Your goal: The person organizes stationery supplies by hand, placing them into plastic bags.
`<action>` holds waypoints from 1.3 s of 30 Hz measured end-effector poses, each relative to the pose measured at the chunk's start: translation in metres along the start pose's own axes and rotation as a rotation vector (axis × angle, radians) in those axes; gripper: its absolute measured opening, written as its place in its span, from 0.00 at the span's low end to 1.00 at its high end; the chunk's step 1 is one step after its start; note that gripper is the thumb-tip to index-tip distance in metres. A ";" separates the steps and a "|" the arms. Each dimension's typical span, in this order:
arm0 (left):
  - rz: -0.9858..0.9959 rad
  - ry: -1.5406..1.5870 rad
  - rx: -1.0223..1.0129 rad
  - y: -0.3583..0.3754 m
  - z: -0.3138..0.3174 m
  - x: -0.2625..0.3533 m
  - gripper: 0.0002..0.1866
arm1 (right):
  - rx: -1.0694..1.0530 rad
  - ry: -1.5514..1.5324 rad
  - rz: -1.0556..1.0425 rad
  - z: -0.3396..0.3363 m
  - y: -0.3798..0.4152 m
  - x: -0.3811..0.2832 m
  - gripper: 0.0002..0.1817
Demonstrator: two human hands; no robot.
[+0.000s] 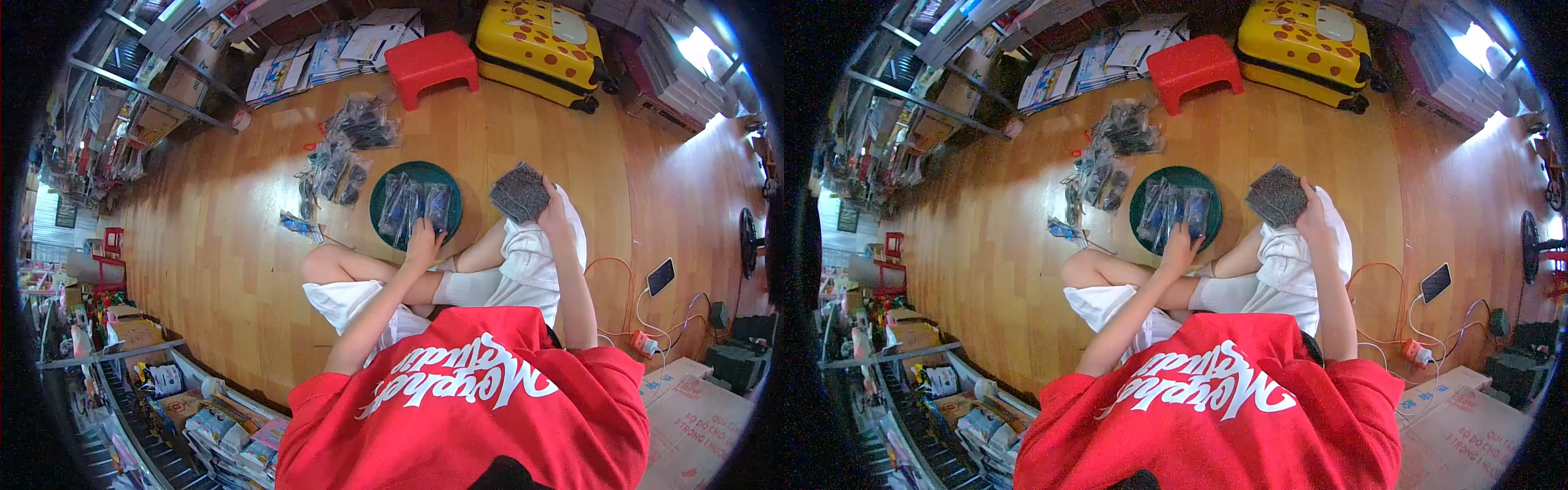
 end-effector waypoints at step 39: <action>0.105 0.265 0.079 -0.076 -0.047 0.004 0.19 | -0.038 0.071 -0.035 0.008 0.004 -0.002 0.18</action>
Point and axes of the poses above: each hand's wrist, its own y-axis away from the middle knuckle, its own z-axis out of the palm, x = y × z, the point moved 7 cm from there along -y, towards the middle knuckle, and after that the axes turned 8 degrees about z, right-handed, at the moved point
